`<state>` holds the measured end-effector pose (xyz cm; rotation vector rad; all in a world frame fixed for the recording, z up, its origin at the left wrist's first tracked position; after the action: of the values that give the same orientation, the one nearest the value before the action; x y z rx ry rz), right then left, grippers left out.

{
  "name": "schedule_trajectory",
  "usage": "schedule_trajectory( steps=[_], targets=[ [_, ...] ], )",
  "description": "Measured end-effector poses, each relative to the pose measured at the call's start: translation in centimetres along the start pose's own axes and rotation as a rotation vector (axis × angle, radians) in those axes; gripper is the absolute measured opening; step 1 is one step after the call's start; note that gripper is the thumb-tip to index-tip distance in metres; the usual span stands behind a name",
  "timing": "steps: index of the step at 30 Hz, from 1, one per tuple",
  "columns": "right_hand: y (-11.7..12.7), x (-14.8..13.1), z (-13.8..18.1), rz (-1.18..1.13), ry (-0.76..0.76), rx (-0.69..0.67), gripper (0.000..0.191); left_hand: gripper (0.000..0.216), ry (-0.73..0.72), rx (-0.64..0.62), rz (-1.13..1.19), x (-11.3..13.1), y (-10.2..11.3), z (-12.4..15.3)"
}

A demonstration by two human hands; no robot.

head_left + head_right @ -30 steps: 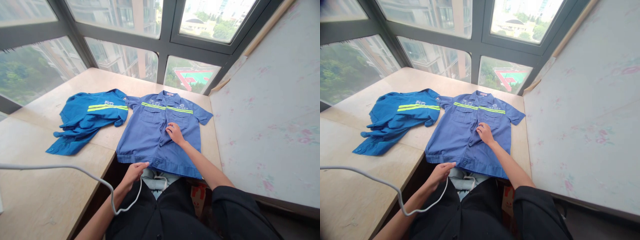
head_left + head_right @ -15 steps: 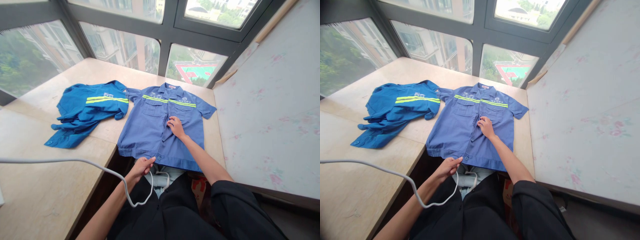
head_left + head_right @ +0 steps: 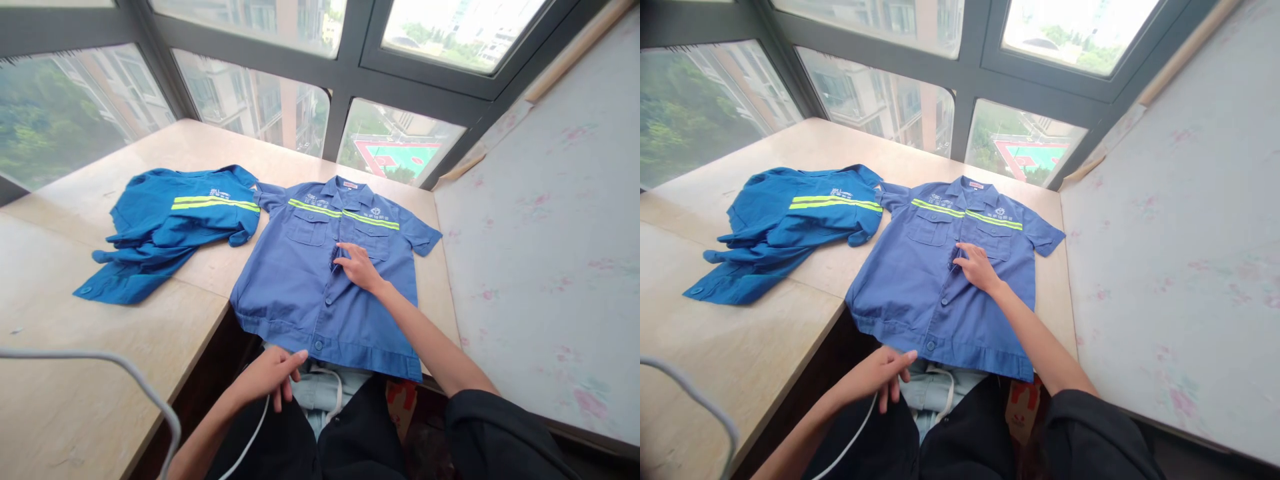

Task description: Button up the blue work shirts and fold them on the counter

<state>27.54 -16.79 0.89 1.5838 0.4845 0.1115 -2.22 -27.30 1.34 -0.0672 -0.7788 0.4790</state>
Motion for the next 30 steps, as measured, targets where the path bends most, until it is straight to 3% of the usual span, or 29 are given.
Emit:
schedule_trajectory(
  steps=[3, 5, 10, 13, 16, 20, 26, 30],
  targets=[
    [0.5, -1.1, 0.1, 0.007, 0.075, 0.006, 0.028, 0.061, -0.055, 0.132, -0.209, 3.6, 1.8, 1.4],
    [0.6, -1.5, 0.2, -0.01, 0.083, 0.015, 0.027, 0.054, -0.204, 0.222, -0.283, 6.9, 3.3, 1.0],
    [0.6, -1.5, 0.9, -0.058, 0.036, 0.091, 0.025, 0.033, -0.542, 0.511, -0.554, 14.7, 7.3, -4.1],
    [0.4, -1.4, 1.6, -0.064, 0.052, 0.127, 0.025, 0.029, -0.558, 0.535, -0.814, 17.5, 8.3, -8.1],
    [0.2, -1.2, 2.0, -0.061, 0.063, 0.118, 0.024, 0.027, -0.437, 0.469, -1.035, 18.7, 8.7, -10.7],
    [0.7, -0.8, 1.8, -0.079, 0.051, 0.094, 0.019, 0.013, -0.296, 0.415, -1.152, 18.9, 9.9, -11.4],
    [1.0, -0.3, 1.0, -0.052, 0.026, 0.018, 0.019, 0.015, -0.302, 0.303, -1.188, 18.6, 11.0, -11.3],
    [0.7, 0.1, 0.9, -0.036, 0.003, -0.012, 0.017, 0.009, -0.277, 0.305, -1.155, 18.5, 10.8, -11.5]
  ],
)
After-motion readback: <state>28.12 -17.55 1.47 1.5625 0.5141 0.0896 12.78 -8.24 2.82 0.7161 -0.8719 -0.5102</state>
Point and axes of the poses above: each hand's wrist, its own z-axis away from the middle knuckle, its own y-axis out of the back of the hand, x = y × z, the point moved 4 cm from there along -z, towards the middle knuckle, and after that the axes turned 15 degrees about -x, right-handed, at the moved point
